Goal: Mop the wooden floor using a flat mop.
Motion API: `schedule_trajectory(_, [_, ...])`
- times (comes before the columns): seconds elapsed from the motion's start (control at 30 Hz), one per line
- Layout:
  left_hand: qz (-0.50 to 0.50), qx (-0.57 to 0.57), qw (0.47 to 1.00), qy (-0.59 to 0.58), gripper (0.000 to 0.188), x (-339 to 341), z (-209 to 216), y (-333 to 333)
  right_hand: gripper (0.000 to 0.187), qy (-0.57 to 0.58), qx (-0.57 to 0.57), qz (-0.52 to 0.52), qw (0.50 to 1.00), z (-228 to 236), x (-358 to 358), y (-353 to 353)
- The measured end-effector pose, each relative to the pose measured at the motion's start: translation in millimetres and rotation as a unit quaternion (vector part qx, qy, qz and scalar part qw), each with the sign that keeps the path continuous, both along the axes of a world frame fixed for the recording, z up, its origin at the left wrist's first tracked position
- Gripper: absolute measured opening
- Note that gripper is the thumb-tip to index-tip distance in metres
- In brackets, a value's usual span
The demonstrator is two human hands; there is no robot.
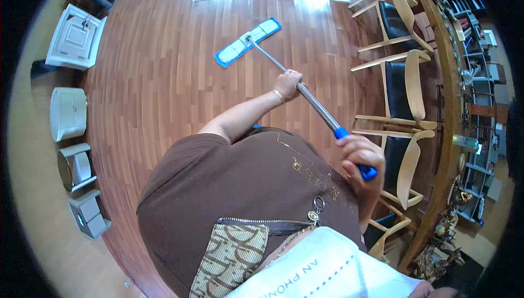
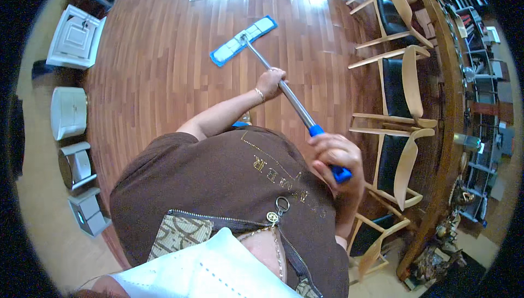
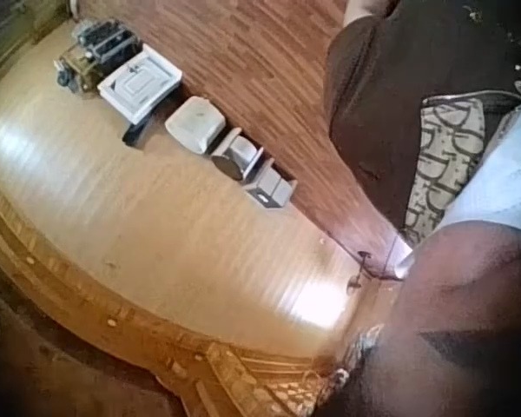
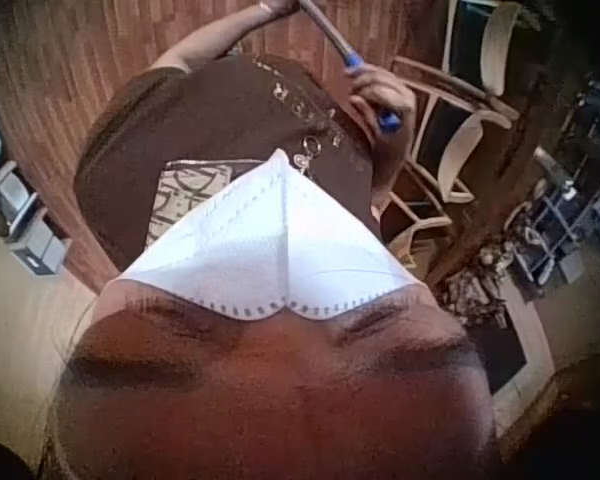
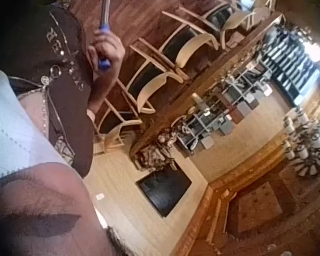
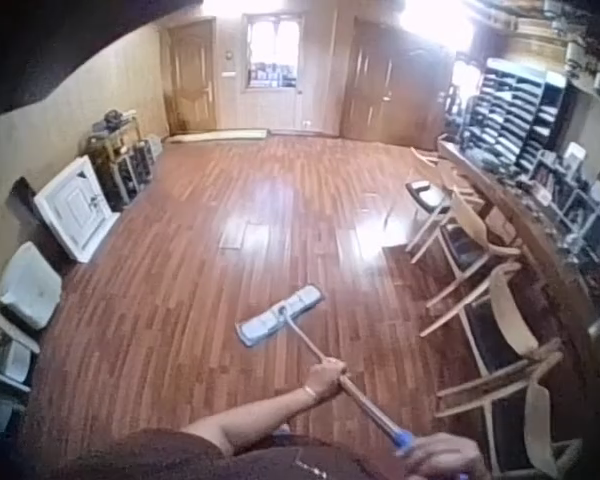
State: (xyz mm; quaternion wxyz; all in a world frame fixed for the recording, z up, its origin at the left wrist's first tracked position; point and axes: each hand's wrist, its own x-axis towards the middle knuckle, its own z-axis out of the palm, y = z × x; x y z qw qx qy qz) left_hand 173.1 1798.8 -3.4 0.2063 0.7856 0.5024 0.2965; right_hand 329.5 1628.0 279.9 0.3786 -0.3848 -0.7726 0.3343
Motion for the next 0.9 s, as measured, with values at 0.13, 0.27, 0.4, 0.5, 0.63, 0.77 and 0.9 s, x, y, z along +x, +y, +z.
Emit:
schedule_trajectory(0.13, [-0.12, -0.047, 0.991, 0.031, 0.017, 22.3, 38.3, -18.6, 0.014, 0.106, 0.041, -0.1, 0.988, 34.1, -3.8, -23.6])
schedule_trajectory(0.27, [-0.269, -0.078, 0.959, 0.04, 0.011, 48.9, 64.7, -30.2, 0.009, -0.02, 0.083, -0.022, 0.996, 58.2, 19.8, -45.8])
schedule_trajectory(0.4, [-0.295, -0.07, 0.953, 0.027, 0.014, 51.1, 62.4, -16.5, 0.006, -0.072, 0.087, -0.002, 0.994, 54.5, 1.6, -37.7])
schedule_trajectory(0.5, [-0.269, -0.041, 0.962, 0.028, 0.014, 52.2, 51.5, 11.1, 0.007, -0.004, 0.123, 0.007, 0.992, 22.2, 0.1, -12.1])
schedule_trajectory(0.63, [-0.23, -0.035, 0.972, 0.04, 0.012, 44.1, 35.9, 38.7, 0.007, -0.024, 0.089, 0.014, 0.996, 12.0, -3.5, 12.3])
schedule_trajectory(0.77, [-0.168, -0.036, 0.984, 0.055, 0.012, 18.2, 23.8, 62.8, 0.011, -0.012, 0.071, 0.008, 0.997, -1.0, -26.0, 40.2])
schedule_trajectory(0.9, [-0.079, -0.046, 0.995, 0.03, 0.012, -18.1, 10.1, 77.6, 0.016, -0.044, 0.059, 0.06, 0.996, -3.5, -51.3, 70.8])
